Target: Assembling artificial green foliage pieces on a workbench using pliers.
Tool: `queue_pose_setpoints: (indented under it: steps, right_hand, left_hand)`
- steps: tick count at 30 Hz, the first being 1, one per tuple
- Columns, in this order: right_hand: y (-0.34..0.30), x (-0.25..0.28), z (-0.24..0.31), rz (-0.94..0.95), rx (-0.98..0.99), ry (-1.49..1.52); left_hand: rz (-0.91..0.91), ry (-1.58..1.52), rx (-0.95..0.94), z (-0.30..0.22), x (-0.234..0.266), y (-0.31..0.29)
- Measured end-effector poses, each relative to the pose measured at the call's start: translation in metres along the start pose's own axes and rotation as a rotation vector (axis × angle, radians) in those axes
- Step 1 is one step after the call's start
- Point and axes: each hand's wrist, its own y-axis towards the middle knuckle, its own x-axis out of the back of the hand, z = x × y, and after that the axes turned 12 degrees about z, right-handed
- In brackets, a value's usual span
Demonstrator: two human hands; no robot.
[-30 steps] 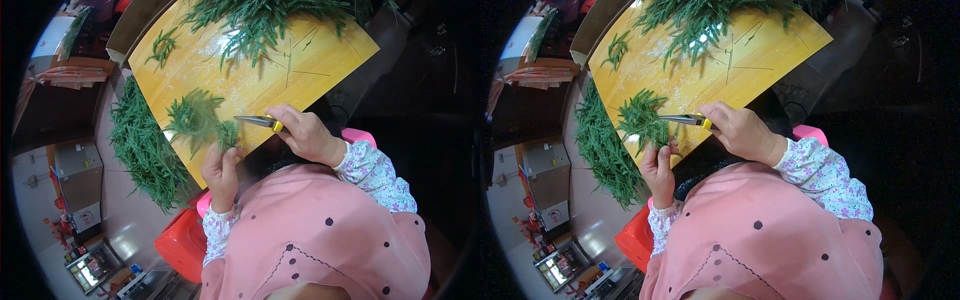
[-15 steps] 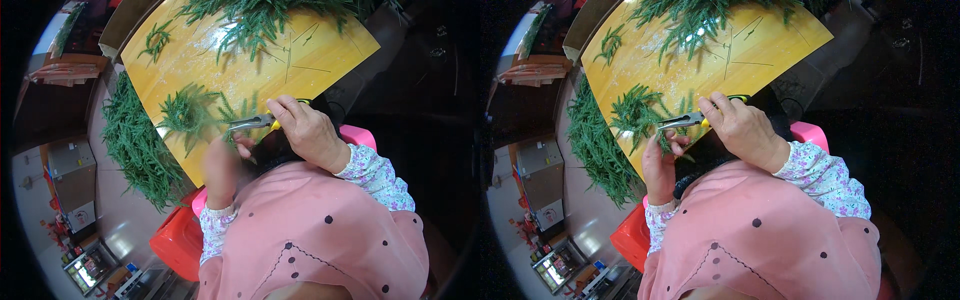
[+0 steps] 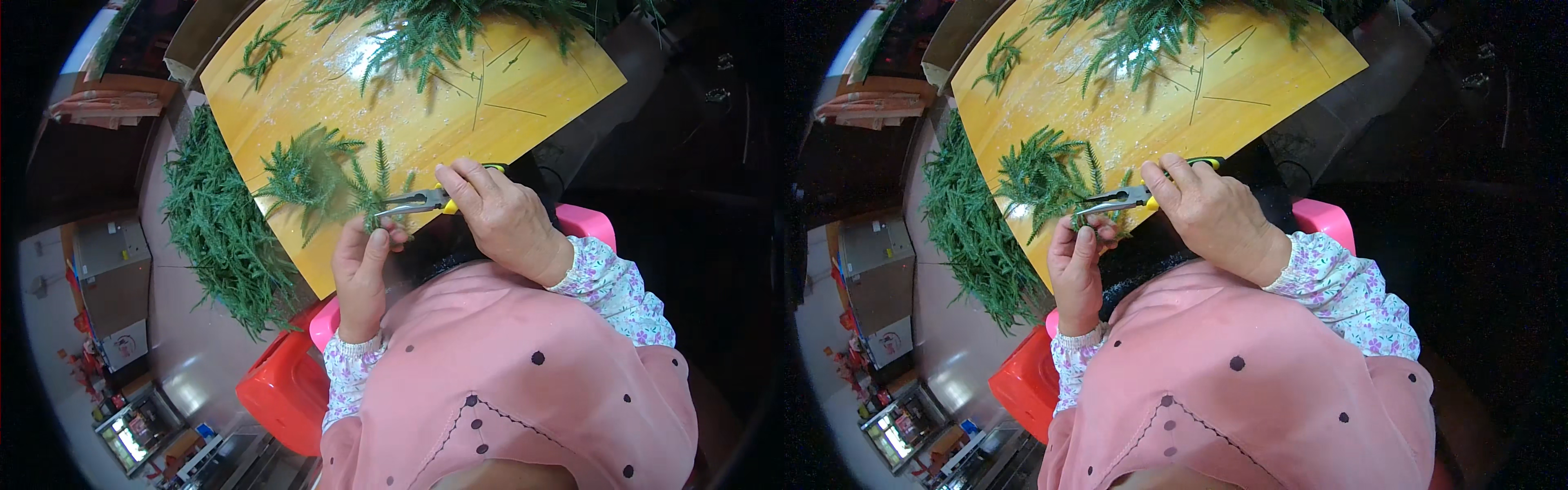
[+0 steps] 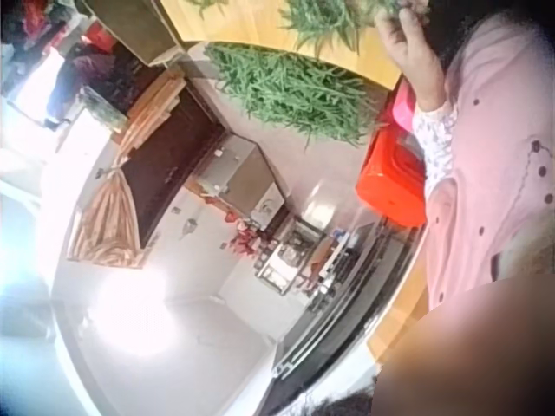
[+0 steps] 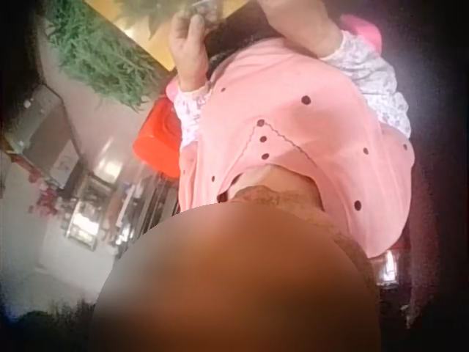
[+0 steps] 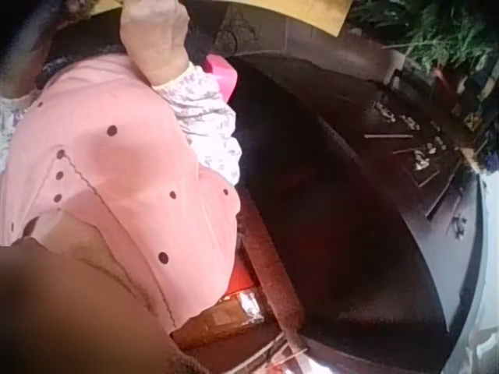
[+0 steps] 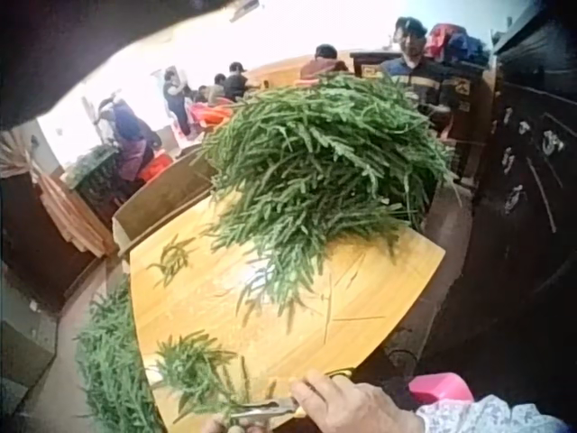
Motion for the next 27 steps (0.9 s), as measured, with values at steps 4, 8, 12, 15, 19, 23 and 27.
queue_pose_setpoints:
  steps: [4, 8, 12, 15, 19, 23, 27]
  right_hand:
    - [0.002, -0.001, -0.003, 0.007, -0.002, -0.002]
    - [0.004, 0.000, -0.005, 0.026, -0.016, -0.005]
    - [0.005, -0.001, -0.006, 0.039, -0.017, -0.006]
    - [0.004, -0.002, -0.006, 0.048, -0.022, -0.003]
    - [0.004, -0.004, -0.007, 0.037, -0.020, -0.014]
    - [0.005, -0.005, -0.007, 0.040, -0.021, -0.035]
    - [0.004, -0.005, -0.009, 0.043, -0.020, -0.037]
  left_hand:
    - [0.007, 0.031, -0.012, 0.003, 0.000, 0.004]
    - [-0.005, 0.041, -0.030, 0.005, 0.000, 0.007]
    - [-0.007, 0.050, -0.047, 0.007, 0.001, 0.008]
    - [0.000, 0.047, -0.053, 0.009, 0.002, 0.009]
    - [0.007, 0.033, -0.055, 0.010, 0.003, 0.009]
    - [0.005, 0.039, -0.051, 0.011, 0.004, 0.009]
    - [0.007, 0.058, -0.043, 0.012, 0.004, 0.010]
